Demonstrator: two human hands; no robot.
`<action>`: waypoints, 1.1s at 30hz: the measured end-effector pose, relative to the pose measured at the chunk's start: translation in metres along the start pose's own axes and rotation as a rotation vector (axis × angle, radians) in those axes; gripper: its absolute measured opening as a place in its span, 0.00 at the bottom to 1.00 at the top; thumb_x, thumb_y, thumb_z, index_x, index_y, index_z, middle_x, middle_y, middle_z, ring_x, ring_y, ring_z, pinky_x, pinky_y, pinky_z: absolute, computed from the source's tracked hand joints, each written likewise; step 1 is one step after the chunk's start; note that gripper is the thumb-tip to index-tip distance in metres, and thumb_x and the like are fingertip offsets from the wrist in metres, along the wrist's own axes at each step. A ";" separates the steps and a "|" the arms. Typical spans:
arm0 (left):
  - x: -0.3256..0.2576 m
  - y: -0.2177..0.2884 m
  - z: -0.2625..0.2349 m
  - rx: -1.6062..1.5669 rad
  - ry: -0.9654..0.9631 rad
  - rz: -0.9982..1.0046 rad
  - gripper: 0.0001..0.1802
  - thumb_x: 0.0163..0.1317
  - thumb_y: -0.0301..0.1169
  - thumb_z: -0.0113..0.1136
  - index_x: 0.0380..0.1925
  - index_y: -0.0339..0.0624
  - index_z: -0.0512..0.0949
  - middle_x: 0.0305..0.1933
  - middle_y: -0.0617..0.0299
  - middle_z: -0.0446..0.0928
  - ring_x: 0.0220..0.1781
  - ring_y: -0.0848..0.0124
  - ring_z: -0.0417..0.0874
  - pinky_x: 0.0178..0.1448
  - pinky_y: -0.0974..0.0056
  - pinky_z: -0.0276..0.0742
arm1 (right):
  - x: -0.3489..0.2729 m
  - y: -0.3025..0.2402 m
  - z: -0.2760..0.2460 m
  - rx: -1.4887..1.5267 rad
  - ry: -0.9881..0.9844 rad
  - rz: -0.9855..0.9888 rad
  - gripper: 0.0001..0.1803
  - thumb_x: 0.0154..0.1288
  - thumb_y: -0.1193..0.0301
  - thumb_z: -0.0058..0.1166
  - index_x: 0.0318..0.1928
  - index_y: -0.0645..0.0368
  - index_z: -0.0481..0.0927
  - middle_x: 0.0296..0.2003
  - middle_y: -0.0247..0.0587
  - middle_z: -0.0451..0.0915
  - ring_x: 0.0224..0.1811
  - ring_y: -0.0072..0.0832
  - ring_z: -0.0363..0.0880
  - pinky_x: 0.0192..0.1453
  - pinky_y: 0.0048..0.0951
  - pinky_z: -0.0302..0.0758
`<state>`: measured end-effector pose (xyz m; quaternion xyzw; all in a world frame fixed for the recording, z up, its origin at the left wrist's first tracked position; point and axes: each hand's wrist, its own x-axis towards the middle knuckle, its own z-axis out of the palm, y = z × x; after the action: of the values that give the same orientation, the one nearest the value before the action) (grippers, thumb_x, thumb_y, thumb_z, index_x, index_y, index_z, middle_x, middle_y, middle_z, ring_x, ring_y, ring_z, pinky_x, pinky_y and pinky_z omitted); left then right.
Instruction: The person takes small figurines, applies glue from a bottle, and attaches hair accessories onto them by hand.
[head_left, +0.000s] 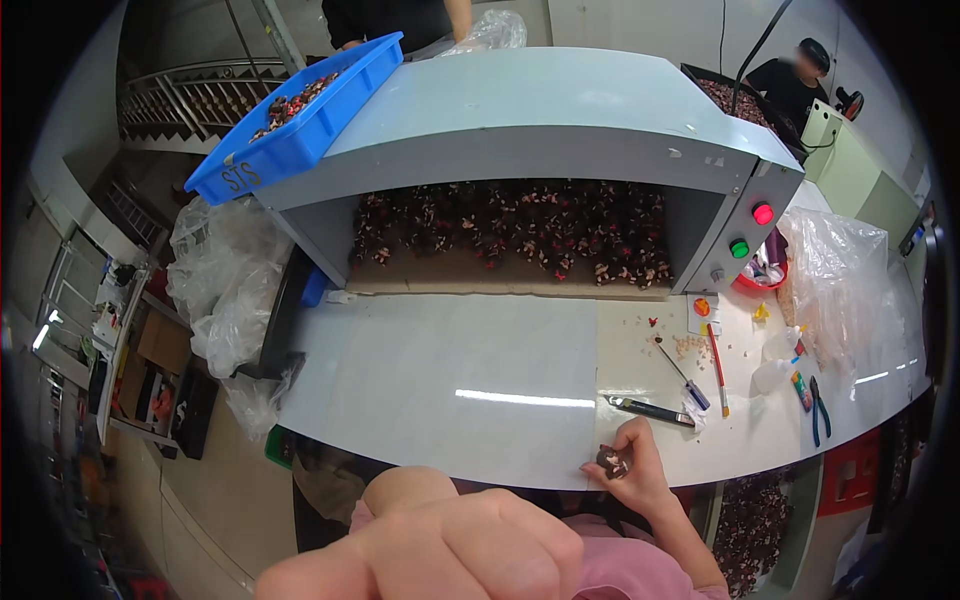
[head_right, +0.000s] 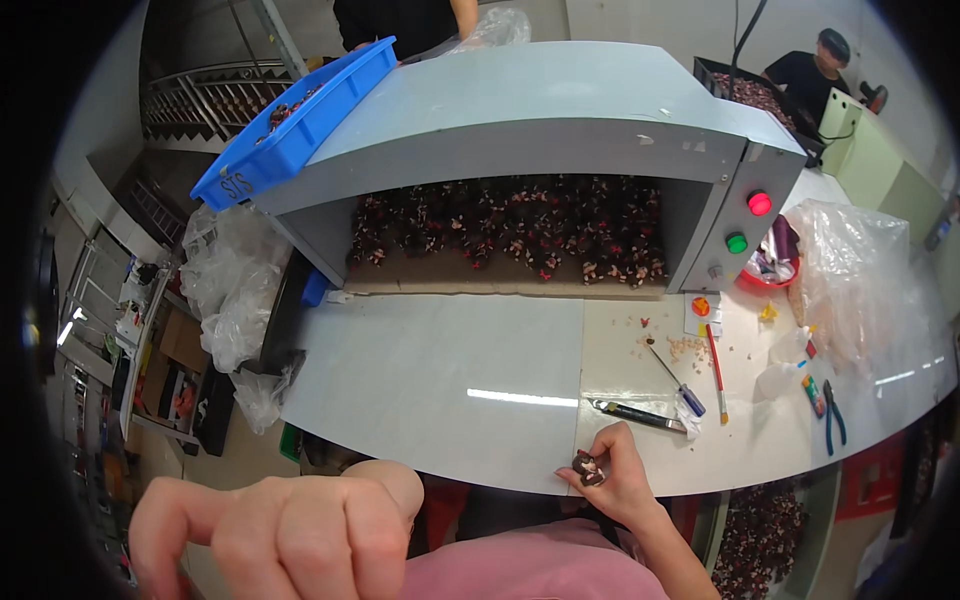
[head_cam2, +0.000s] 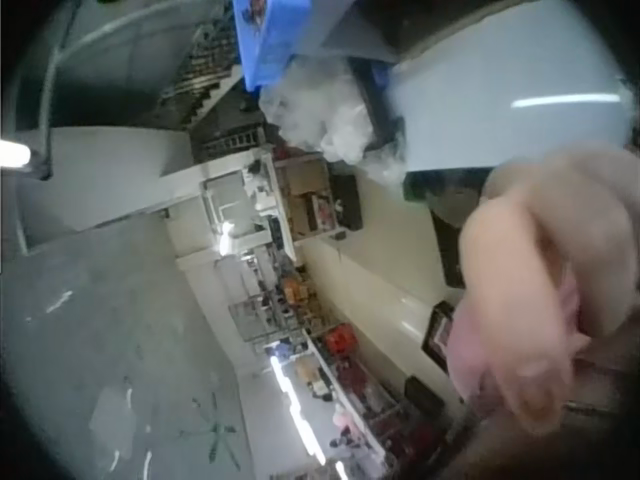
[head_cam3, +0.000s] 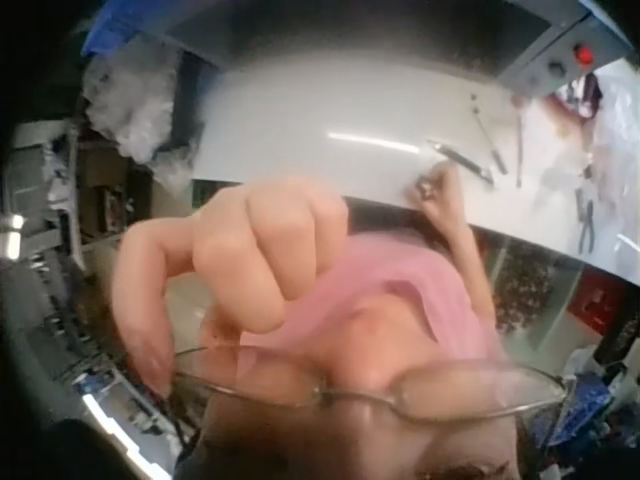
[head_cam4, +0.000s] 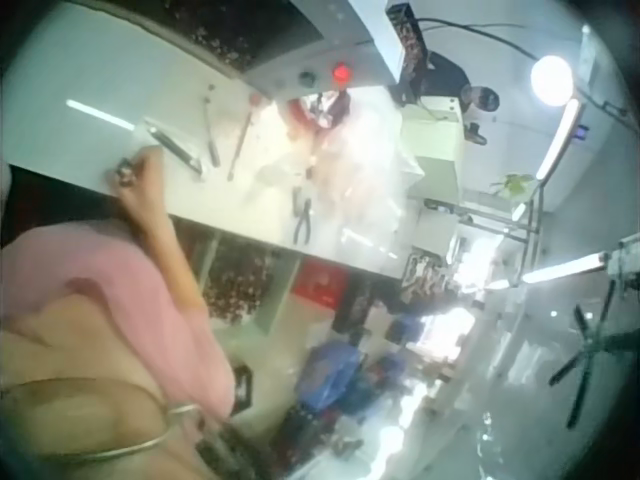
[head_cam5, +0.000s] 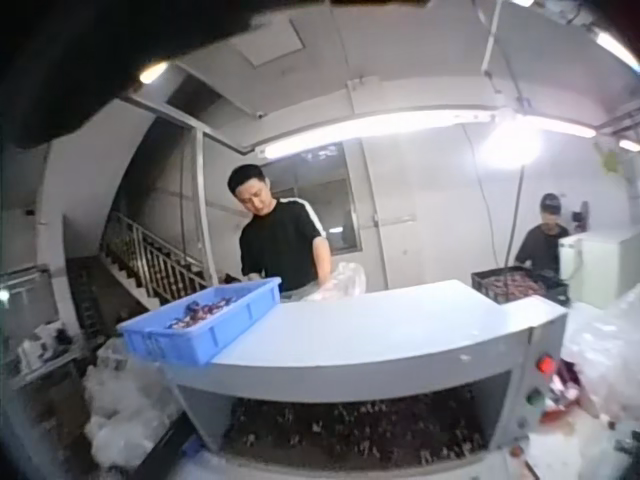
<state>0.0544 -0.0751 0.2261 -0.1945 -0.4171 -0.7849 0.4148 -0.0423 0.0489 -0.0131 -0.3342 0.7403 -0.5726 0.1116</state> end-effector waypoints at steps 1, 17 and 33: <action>0.003 -0.008 0.000 -0.050 -0.009 0.069 0.11 0.60 0.30 0.59 0.35 0.67 0.73 0.18 0.72 0.67 0.19 0.79 0.60 0.23 0.75 0.55 | 0.000 0.002 -0.001 -0.014 0.004 -0.012 0.29 0.44 0.74 0.72 0.34 0.57 0.59 0.30 0.37 0.62 0.27 0.25 0.61 0.32 0.24 0.68; -0.007 -0.103 -0.074 0.266 -0.226 -0.233 0.10 0.61 0.20 0.51 0.42 0.39 0.70 0.33 0.59 0.72 0.26 0.73 0.71 0.32 0.70 0.69 | -0.008 0.025 0.003 0.194 0.044 0.036 0.29 0.43 0.72 0.72 0.34 0.58 0.60 0.29 0.36 0.62 0.27 0.24 0.63 0.30 0.24 0.67; -0.039 -0.205 -0.143 0.800 -0.439 -0.353 0.08 0.61 0.26 0.55 0.41 0.41 0.74 0.27 0.58 0.77 0.24 0.69 0.78 0.28 0.69 0.72 | -0.006 0.012 0.003 -0.131 0.033 -0.030 0.31 0.38 0.74 0.74 0.35 0.58 0.60 0.31 0.37 0.61 0.28 0.26 0.60 0.33 0.24 0.65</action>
<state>-0.0842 -0.1094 0.0172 -0.1070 -0.7902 -0.5619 0.2201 -0.0406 0.0516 -0.0260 -0.3426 0.7726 -0.5301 0.0687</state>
